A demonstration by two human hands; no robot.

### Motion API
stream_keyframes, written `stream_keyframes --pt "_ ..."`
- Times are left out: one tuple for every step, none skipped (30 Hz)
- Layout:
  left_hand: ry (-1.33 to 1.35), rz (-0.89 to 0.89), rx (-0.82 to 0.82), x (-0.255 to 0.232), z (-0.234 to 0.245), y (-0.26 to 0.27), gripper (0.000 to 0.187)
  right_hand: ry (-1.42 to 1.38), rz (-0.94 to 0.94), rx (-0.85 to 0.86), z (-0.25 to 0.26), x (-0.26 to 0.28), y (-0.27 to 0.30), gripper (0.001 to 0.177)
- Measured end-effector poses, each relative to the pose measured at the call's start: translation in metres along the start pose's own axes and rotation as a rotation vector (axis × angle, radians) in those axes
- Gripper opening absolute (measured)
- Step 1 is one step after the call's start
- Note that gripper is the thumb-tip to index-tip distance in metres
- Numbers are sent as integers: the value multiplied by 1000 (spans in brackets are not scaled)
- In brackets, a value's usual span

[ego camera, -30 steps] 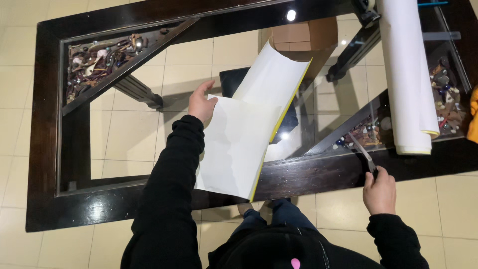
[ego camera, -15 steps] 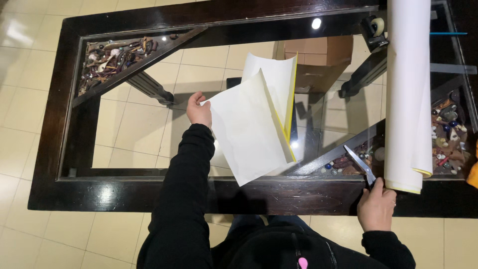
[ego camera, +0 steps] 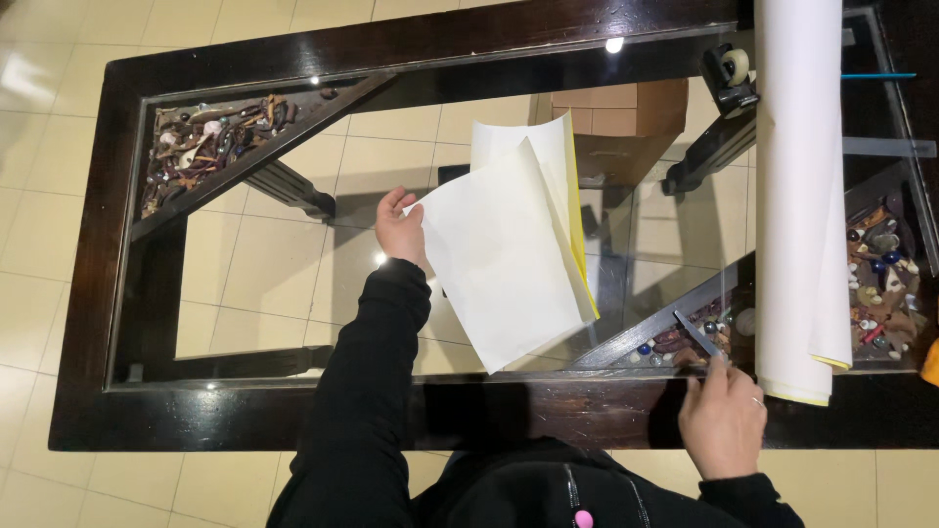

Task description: The person uses scissors to cut a large sheet of white and yellow sticker paper into smaller rectangular pieces on a glass-topped table, then applies small pieces of clear tape to one of the sheets using a tape dispenser.

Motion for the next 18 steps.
stream_keyframes --pt "1 -1 4 -9 2 6 43 2 -3 -3 3 15 -14 55" --pt "57 41 15 -14 4 11 44 -122 55 21 5 36 -28 49" --pt "115 83 32 -20 2 18 45 -244 111 41 8 55 -42 45" --pt "118 82 41 -6 7 11 45 -240 104 35 -2 71 -59 45" --pt "248 -24 97 -3 8 6 49 -299 88 54 -13 85 -76 48" --pt "377 -130 152 1 10 2 54 -358 71 73 -25 99 -92 51" --pt "381 -125 161 1 16 4 54 -350 65 69 -34 109 -112 51" --pt "449 -119 175 0 22 5 52 -443 8 181 -53 119 -130 62" --pt "517 -114 183 -1 29 7 50 -536 -44 293 -72 129 -148 74" --pt "523 -109 187 -16 39 22 50 -529 -46 290 -74 142 -158 74" --pt "513 -119 181 -34 51 35 49 -557 -51 345 -79 160 -168 78" --pt "502 -129 175 -51 64 48 48 -585 -55 400 -85 177 -179 83" --pt "507 -128 173 -54 71 49 48 -581 -52 398 -91 189 -187 83" --pt "522 -128 171 -57 78 51 48 -606 -21 399 -97 203 -195 78" --pt "535 -125 169 -60 86 53 48 -629 8 402 -104 216 -201 74" --pt "537 -122 168 -52 93 49 48 -625 9 404 -110 229 -209 74" --pt "537 -123 161 -43 99 45 49 -668 29 410 -116 244 -217 70" --pt "537 -123 155 -35 104 41 49 -711 48 417 -122 259 -226 66"
Point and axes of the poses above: each hand's wrist, its own y-axis away from the middle knuckle, its own z-axis out of the back of the hand, x = y × z, the point moved 9 cm from there along -y, towards the middle knuckle, and after that the axes turned 6 degrees about -x, right-handed, at the moved point
